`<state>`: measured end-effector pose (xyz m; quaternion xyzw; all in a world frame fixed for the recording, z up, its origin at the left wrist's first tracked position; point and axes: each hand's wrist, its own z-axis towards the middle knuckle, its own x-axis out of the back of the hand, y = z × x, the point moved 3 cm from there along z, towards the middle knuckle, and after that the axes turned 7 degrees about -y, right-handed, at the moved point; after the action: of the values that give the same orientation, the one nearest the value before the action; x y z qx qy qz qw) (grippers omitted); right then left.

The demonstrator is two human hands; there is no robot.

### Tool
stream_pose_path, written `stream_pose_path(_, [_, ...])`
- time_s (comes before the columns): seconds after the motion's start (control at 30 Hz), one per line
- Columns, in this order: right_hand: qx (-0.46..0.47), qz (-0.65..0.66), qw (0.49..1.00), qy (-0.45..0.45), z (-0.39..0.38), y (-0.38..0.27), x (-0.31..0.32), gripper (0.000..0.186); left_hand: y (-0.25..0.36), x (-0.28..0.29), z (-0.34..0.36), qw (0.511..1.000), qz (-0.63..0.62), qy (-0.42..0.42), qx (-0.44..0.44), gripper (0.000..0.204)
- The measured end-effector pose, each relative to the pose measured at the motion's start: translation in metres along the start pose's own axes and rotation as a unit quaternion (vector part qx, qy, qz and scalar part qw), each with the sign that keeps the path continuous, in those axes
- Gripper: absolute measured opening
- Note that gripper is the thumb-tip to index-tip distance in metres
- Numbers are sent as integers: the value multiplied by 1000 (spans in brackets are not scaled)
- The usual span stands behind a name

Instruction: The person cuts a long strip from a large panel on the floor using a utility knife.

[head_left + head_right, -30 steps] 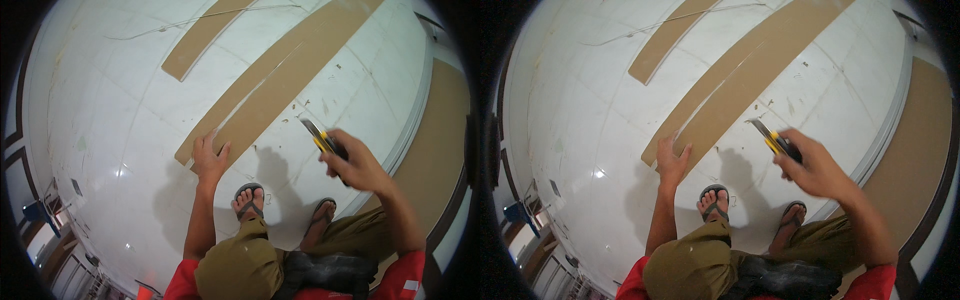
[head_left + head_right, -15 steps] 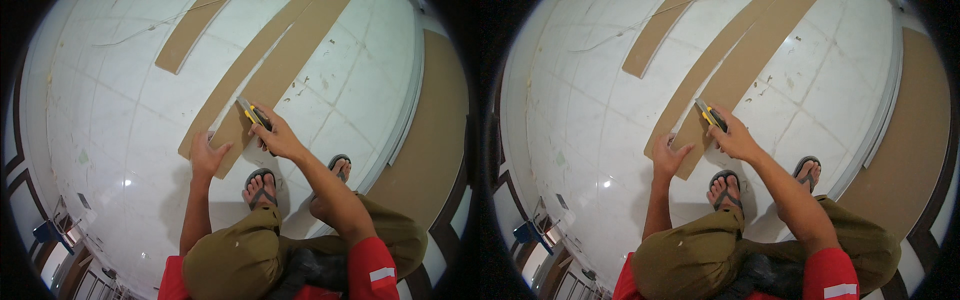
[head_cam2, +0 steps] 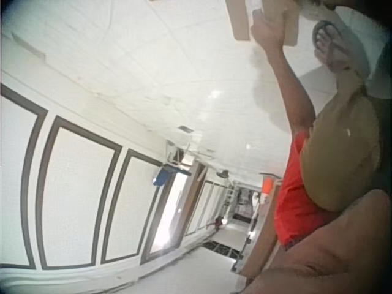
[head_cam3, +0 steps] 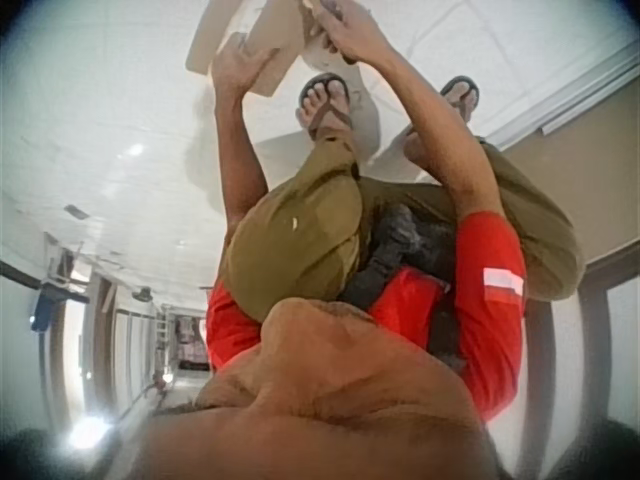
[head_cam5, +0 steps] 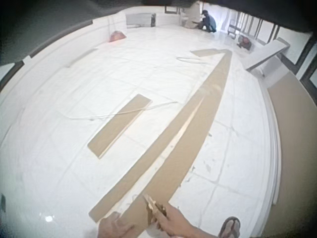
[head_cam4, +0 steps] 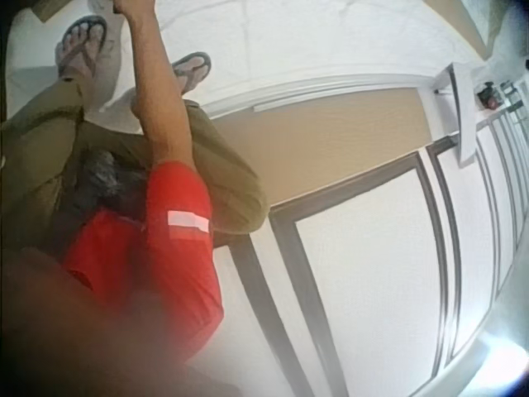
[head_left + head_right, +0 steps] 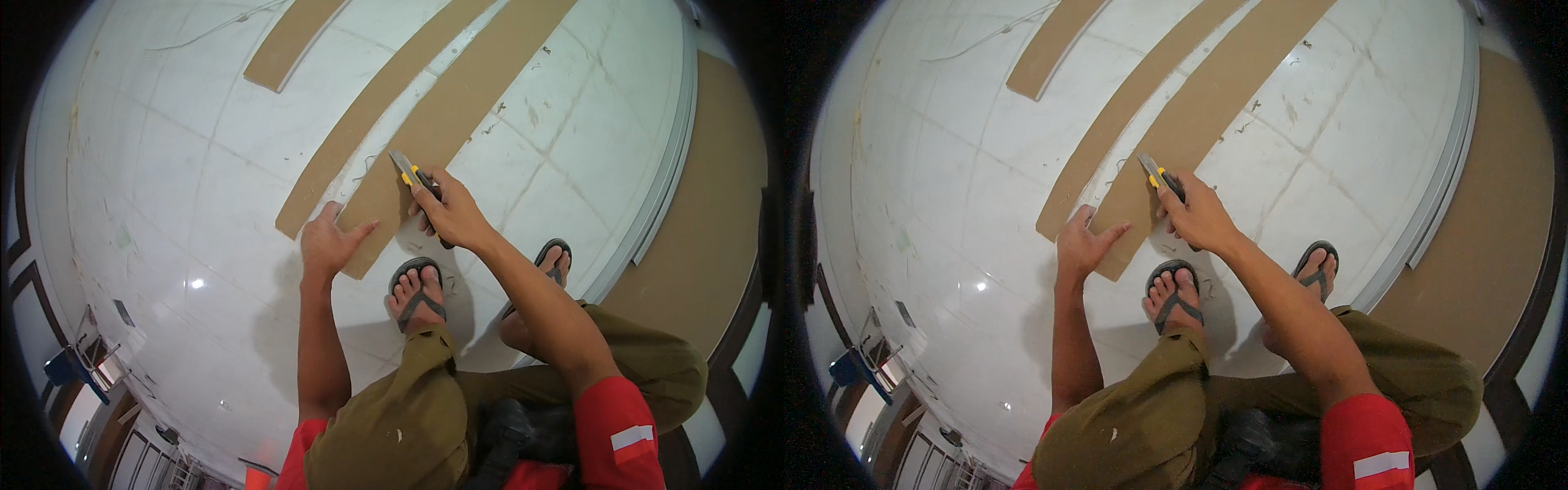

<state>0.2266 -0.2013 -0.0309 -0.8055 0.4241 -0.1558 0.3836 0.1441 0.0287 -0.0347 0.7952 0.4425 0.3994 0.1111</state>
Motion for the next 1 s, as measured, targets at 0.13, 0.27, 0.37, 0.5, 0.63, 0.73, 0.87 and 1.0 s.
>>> stream_pose_path(0.13, [6,-3,1000,16,9,-8,-4,43,-22,-7,6,997,56,58,21,55])
stream_pose_path(0.27, [-4,-1,1000,18,11,-17,-20,41,-44,-19,7,981,85,163,-57,61])
stream_pose_path(0.37, [-16,-30,999,30,11,-17,-24,36,-43,-21,7,975,91,188,-71,59])
stream_pose_path(0.5, [-7,-76,994,83,15,-4,-25,34,-33,-22,5,987,37,151,-52,51])
stream_pose_path(0.63, [-10,-93,991,91,17,-6,-31,35,-30,-16,3,984,63,154,-67,57])
stream_pose_path(0.73, [-20,-98,992,78,15,-10,-32,35,-31,-18,2,986,51,155,-46,58])
stream_pose_path(0.87, [-33,-57,995,80,16,-3,-35,35,-30,-19,4,985,47,159,-50,58])
stream_pose_path(1.0, [-42,-55,995,77,14,-20,-37,35,-36,-19,4,982,81,166,-37,59])
